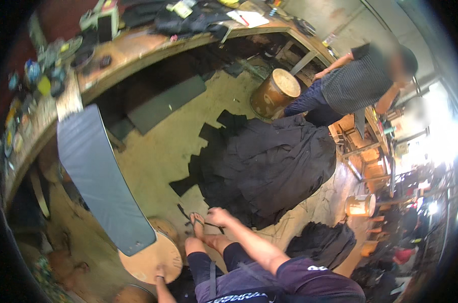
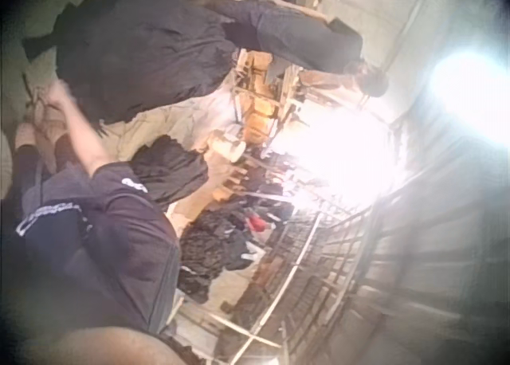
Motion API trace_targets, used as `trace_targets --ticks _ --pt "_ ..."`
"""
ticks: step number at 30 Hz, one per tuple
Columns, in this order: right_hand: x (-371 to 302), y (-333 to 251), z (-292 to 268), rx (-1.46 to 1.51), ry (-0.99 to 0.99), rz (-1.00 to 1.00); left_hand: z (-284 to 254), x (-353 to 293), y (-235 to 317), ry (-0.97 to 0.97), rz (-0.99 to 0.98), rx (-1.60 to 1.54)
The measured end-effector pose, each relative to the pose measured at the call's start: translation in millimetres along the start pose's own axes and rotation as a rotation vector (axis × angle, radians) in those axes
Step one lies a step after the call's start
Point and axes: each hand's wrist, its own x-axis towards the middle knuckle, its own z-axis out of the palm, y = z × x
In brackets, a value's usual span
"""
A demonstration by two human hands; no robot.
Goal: The person marks a dark gray fabric piece with a red marker while holding it on a workbench. They then move a bucket and continue working with the fabric in a busy workshop environment.
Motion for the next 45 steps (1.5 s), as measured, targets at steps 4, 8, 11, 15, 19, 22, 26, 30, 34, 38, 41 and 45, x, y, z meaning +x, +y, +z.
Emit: trace_targets --ticks 4,8,11,15,19,22,26,30,34,38,41,45 --pt "-38 79 -192 0.162 0.719 0.222 -6 -53 85 -0.303 -0.021 -0.261" --pt "-73 122 -276 0.309 0.872 0.331 -90 -74 161 -0.107 0.100 -0.830" --pt "-80 93 -255 0.764 0.764 0.300 -186 -92 221 0.048 0.545 -1.213" --pt "-81 -63 -169 1.079 0.531 0.018 -285 -109 323 0.037 0.382 -1.291" --pt "-99 -266 -108 0.754 0.390 -0.242 -319 -111 393 -0.350 0.488 -0.951" --pt "-118 -375 -100 0.476 0.462 -0.186 -327 -104 397 -0.532 0.537 -0.993" --pt "-144 -439 -93 0.321 0.697 0.242 -356 -85 387 -0.426 0.636 -0.387" --pt "-144 -468 -68 0.231 0.936 0.394 -408 -87 415 0.137 0.708 -0.176" --pt "-130 -472 -50 0.081 1.146 0.400 -485 -92 488 0.526 1.264 -0.169" --pt "-120 -472 -45 0.083 1.215 0.460 -508 -83 591 0.482 1.565 0.066" --pt "-119 -475 -48 0.122 1.270 0.463 -487 -68 652 0.192 1.658 0.406" --pt "-119 -478 -53 0.188 1.282 0.517 -462 -48 671 0.143 1.487 0.965"
